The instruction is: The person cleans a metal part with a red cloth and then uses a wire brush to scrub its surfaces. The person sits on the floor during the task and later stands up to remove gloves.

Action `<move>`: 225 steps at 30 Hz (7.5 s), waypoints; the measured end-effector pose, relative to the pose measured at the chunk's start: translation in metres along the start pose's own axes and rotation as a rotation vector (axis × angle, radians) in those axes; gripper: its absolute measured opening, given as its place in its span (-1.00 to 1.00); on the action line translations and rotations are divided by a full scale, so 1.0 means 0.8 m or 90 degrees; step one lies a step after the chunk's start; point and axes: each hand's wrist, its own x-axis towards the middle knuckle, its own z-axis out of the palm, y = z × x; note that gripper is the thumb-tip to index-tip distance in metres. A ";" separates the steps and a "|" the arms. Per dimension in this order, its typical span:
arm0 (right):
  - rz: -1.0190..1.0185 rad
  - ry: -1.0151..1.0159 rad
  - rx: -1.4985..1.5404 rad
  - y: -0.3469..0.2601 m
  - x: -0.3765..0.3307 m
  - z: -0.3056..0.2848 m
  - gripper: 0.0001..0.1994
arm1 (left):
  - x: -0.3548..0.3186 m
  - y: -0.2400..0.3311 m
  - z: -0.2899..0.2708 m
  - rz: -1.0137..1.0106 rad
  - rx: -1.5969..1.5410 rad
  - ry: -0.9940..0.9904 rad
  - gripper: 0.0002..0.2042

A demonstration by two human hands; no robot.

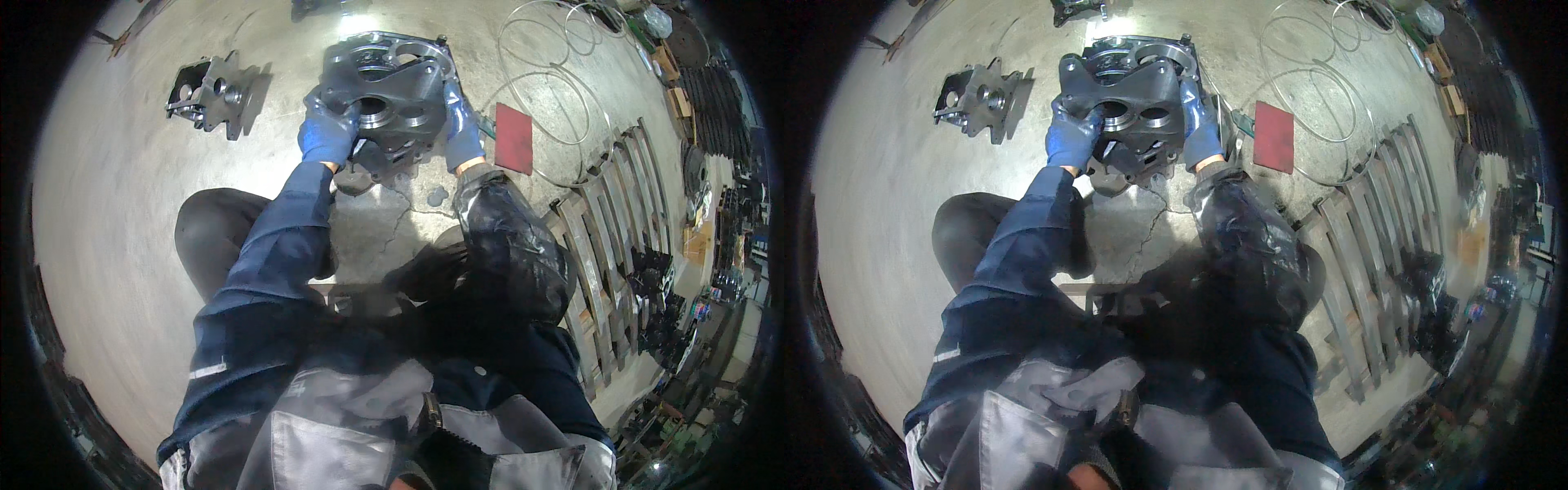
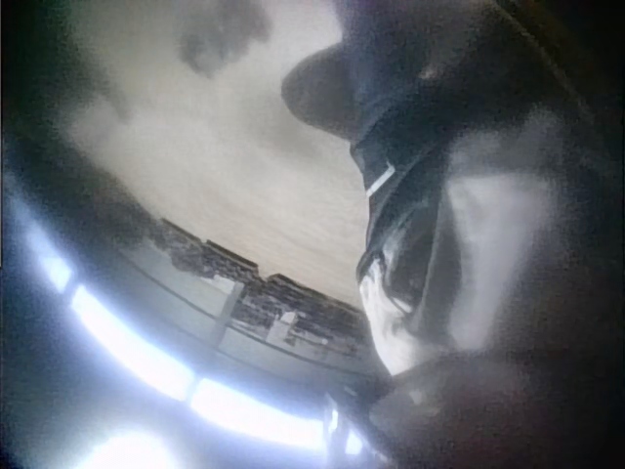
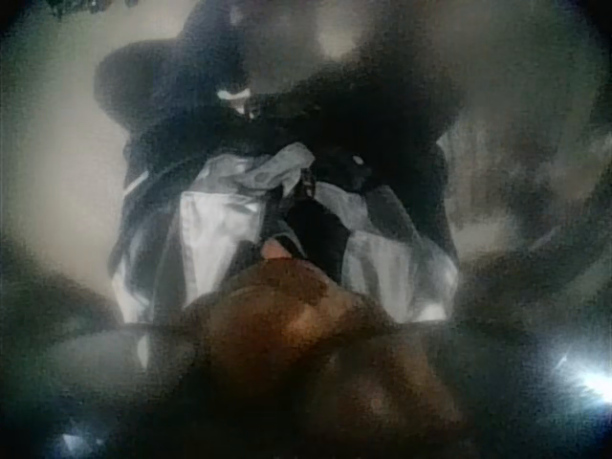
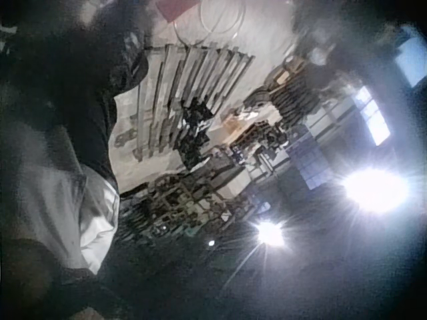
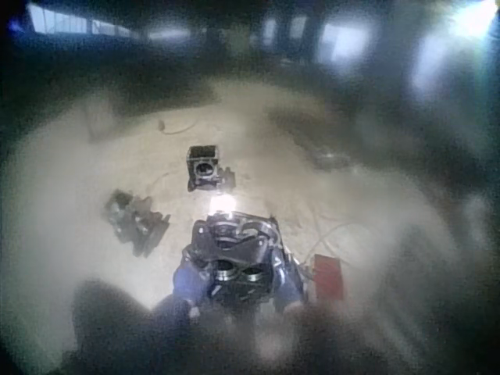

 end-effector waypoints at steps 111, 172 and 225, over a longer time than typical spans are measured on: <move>0.410 -0.238 -0.522 -0.505 -0.276 -0.184 -0.45 | -0.173 0.139 -0.145 0.462 -0.161 -0.599 -0.54; 0.559 -0.328 -0.607 -0.390 -0.093 -0.177 -0.56 | 0.185 0.055 -0.071 0.537 0.254 -0.261 -0.69; 0.555 -0.109 -0.147 0.110 -0.118 -0.356 -0.63 | 0.172 0.150 -0.007 0.823 0.326 -0.205 -0.61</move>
